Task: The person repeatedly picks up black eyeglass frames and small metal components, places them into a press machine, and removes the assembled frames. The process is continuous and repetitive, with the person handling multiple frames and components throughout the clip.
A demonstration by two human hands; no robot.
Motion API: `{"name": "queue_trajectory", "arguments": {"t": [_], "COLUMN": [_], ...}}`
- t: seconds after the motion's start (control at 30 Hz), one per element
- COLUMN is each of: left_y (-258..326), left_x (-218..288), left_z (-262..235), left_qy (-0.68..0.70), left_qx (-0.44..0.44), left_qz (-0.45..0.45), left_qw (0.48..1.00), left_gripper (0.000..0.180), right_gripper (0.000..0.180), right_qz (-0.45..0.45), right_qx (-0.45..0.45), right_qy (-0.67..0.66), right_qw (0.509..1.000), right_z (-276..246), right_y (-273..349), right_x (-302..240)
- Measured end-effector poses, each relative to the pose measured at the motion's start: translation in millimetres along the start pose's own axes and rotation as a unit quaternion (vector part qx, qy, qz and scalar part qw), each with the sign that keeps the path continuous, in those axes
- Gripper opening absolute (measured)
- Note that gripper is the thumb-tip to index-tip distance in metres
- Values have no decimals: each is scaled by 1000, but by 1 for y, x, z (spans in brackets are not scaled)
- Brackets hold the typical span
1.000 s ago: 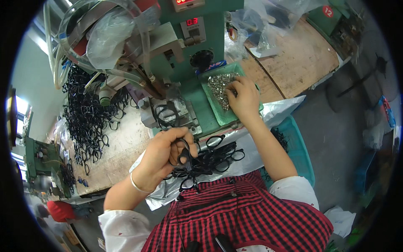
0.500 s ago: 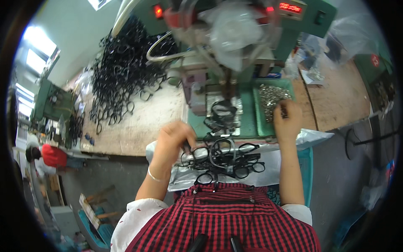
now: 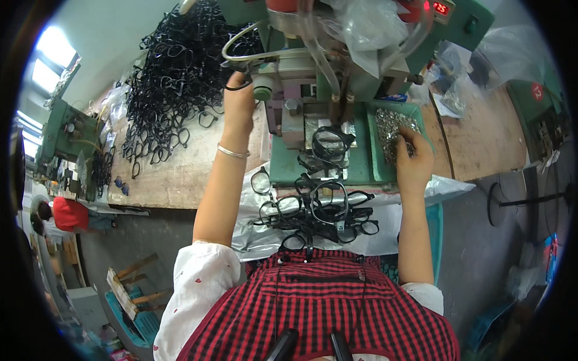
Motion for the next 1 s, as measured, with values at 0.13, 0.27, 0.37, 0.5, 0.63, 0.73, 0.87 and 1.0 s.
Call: {"name": "queue_trajectory", "arguments": {"t": [0.13,0.27,0.37,0.5,0.63,0.73,0.87,1.0], "left_y": [66,171,207,192,192,203,206,198], "left_x": [59,60,76,46,54,89,85,101], "left_z": [-27,24,103,104,101,105,84,81], "left_qy": [-141,-237,-325,-343,-370,-441,-447,-369], "left_qx": [68,-89,-174,-96,-94,-69,-67,-155], "left_qz": [146,120,218,153,138,280,271,252], "left_qw": [977,960,904,922,914,850,850,881], "left_gripper": [27,28,62,58,46,37,28,24], "right_gripper": [16,16,14,13,17,28,33,35], "right_qz": [11,72,-3,-156,-115,-19,45,44], "right_qx": [38,50,70,55,-18,-55,-81,-105], "right_qy": [45,28,44,-87,-212,-328,-363,-428], "right_qw": [998,996,997,982,970,943,927,896], "right_z": [-35,-59,-62,-55,-13,10,24,28], "right_y": [21,46,34,-3,-23,-3,0,-5], "right_x": [17,44,-9,-106,-119,-110,-102,-108]}}
Point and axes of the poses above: each hand's wrist, its own y-axis away from the middle knuckle, its own z-axis out of the palm, x = y × z, the point moved 10 cm from there along -y, towards the middle knuckle, and after that the axes turned 13 degrees about y, right-handed, at the moved point
